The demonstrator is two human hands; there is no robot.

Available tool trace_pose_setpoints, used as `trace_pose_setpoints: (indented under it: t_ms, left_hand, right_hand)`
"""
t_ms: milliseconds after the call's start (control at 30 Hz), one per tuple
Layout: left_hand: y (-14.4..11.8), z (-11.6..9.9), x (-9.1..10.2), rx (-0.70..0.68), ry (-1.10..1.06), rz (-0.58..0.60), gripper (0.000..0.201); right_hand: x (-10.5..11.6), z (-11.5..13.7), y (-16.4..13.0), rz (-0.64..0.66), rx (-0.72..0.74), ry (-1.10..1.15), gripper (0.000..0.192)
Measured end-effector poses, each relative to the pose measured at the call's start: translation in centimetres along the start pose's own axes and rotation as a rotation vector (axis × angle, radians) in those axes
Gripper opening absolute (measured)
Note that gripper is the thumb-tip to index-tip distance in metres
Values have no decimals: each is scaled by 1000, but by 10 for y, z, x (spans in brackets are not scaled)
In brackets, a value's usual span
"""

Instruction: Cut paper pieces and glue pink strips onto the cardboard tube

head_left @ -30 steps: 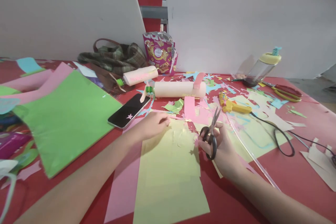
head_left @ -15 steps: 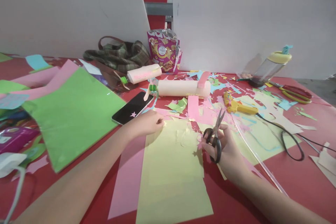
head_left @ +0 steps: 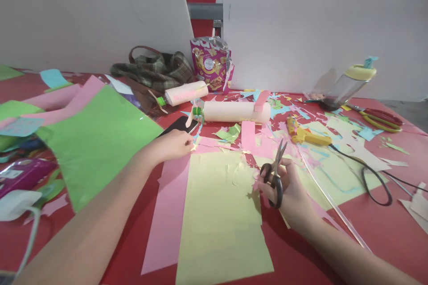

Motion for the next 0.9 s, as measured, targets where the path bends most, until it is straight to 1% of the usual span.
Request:
trace_pose_setpoints:
  t_ms: [133,233,367,533,633,700,733,833,900]
  left_hand:
    - [1,-9,-1,-48,-57,-54,25]
    - [2,-19,-5,-56,-103,-56,26]
    - [2,-24,-11,-14,-48,-53,26]
    - [3,-19,-10,47,73,-124,25]
    - [1,-19,-7,52,107,-149,26]
    - [-2,-24,-6,29,88,-124,25]
    - [-4,-28,-7,1,64,-86,23]
    - [-11,-44,-15,-104,-19,94,19]
    - [-17,-54,-22,-177,-48,172,21]
  right_hand:
    - [-2,2,0,4,4,5,33]
    - [-2,1,0,6,5,11,34]
    - [-2,2,-1,6,4,4,33]
    - [-2,1,-1,3,8,-15,33]
    - [-2,2,0,1,14,-16,33]
    - [-3,3,-1,6,13,-13,33]
    - [-3,3,-1,10,11,-13,32]
    - [-3,5,-2,19,9,-11,30]
    - [-3,4,-2,19,6,-10,31]
Point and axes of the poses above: each hand's wrist, its own y-axis towards the middle knuckle, its own x-axis out of the back of the hand, z = x × y, the point moved 6 cm from there along y, towards the middle knuckle, and after that the axes turned 14 degrees about -y, right-handed, at the moved point
